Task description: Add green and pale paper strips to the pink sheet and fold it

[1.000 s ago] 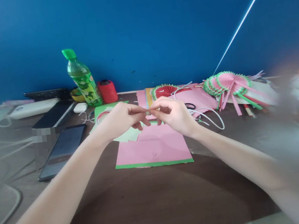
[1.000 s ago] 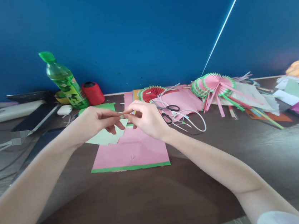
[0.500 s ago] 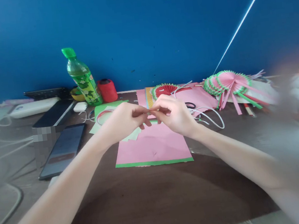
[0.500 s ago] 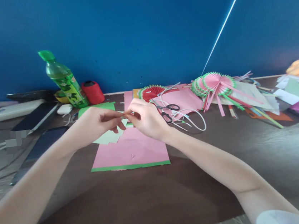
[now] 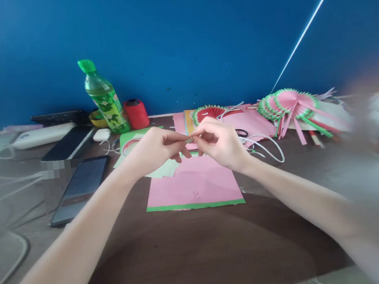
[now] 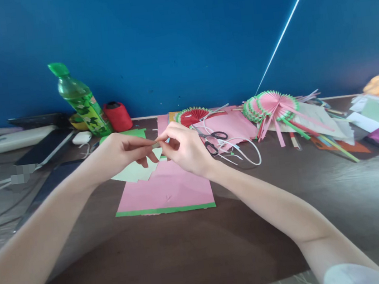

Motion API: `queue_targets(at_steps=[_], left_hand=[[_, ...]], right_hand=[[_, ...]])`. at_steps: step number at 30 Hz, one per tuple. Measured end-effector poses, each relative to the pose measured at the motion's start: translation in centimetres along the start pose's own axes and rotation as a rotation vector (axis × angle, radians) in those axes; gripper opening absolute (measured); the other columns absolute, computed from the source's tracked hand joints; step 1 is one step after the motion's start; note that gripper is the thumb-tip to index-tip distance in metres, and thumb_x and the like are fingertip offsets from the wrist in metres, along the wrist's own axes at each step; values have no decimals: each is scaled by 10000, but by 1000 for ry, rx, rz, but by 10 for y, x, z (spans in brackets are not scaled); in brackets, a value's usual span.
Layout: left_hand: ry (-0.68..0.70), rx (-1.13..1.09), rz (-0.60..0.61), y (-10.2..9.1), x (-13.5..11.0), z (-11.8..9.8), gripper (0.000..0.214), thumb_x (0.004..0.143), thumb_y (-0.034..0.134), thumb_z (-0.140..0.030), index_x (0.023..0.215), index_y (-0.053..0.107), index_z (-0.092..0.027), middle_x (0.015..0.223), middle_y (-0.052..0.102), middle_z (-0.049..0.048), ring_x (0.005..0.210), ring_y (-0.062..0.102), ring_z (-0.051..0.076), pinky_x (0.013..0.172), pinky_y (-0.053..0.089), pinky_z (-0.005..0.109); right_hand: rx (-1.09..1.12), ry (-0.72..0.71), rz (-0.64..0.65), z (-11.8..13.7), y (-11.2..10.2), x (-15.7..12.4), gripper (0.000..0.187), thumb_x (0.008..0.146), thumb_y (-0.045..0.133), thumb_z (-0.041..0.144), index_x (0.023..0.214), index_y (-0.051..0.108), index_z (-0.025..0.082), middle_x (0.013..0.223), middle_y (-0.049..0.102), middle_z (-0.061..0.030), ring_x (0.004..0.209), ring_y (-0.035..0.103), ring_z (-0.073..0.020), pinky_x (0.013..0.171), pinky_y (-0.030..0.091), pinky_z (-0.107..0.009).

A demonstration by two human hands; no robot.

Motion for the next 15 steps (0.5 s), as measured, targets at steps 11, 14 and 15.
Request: queue_targets(at_steps=[11,14,15], left_hand=[[-82,-20,25,-18,2,17,233,760,548,-343,858,669,-171,774,689,21,580,601,110,589,471,214],[-102,-2,30,-24,3,26,249,759,547,-354,872,666,-166,786,690,32,581,597,108,570,464,209],[-107,5,34,-26,4,27,255,758,548,-353,881,664,-162,789,690,37,576,593,106,566,461,208]], right_hand=[[-25,275,-205,-37,-52,12,114,816,510,247,807,545,139,540,527,17,460,530,-90,468,427,-214],[-14,344,-285,-54,-77,16,105,793,520,236,790,544,134,512,519,13,441,528,-97,465,431,-225],[-15,350,-306,-59,-85,18,105,789,520,237,790,544,135,524,522,9,450,536,-99,469,434,-227]])
Point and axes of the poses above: each hand's wrist, its own x-axis towards the middle knuckle, its own y-axis out of the palm, z = x × y, the point moved 10 cm from there along x, towards the middle knuckle
